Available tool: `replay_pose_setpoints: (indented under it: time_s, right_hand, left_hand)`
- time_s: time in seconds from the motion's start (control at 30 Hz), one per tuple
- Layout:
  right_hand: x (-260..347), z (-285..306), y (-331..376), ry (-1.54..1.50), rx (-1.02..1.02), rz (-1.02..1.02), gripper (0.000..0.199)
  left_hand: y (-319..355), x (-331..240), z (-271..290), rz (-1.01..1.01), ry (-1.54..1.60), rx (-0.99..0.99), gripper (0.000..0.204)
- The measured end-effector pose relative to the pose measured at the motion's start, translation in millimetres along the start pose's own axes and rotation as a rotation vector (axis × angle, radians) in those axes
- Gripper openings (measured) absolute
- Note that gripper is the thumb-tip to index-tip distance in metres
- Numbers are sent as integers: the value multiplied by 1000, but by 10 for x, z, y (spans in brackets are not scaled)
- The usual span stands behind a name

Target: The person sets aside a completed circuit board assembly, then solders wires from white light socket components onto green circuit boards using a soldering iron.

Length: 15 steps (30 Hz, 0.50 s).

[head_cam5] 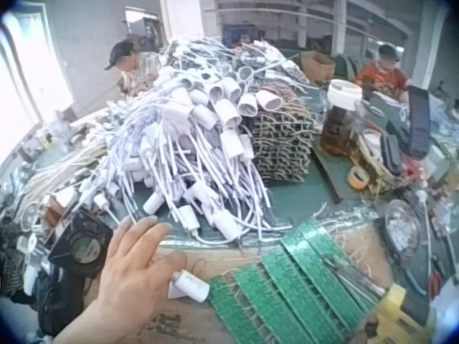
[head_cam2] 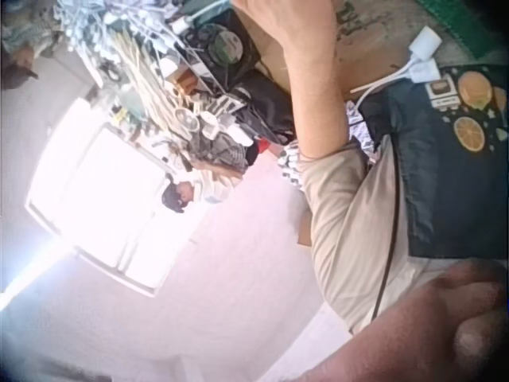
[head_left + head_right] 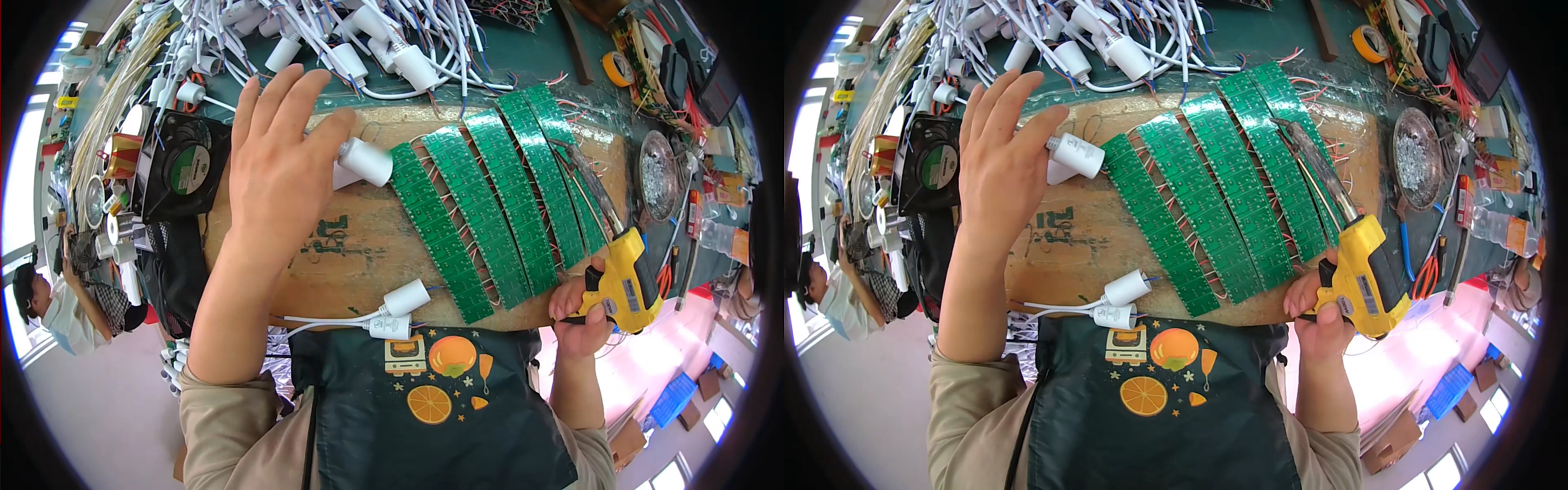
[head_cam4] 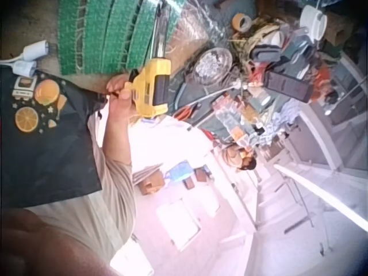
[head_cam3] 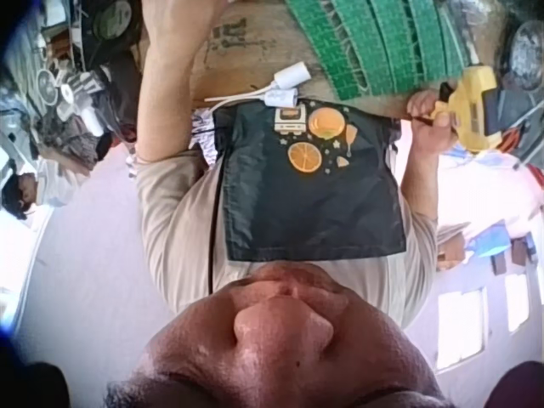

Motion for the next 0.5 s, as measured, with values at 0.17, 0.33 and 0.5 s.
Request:
replay_pose_setpoints:
  time_s: [0.17,0.33,0.5]
  right_hand:
    - [13,-14,-11,5,17,1,82]
    - [-1,43,-6,8,1,13,83]
    - [-4,39,-4,-13,9,14,81]
  left_hand:
    - [99,-40,-37,64,99,83,28]
    - [218,-249,379,8,243,-79,31]
    - [592,-752,105,81,843,472,32]
Point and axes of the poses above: each hand's wrist, its own y-axis away from the middle knuckle, its own z-axis out of the back of the hand, x = y × z, the point moved 8 cm from there along -y, towards the middle knuckle, and after that the axes turned 4 degrees about -x, right-handed, at the moved point
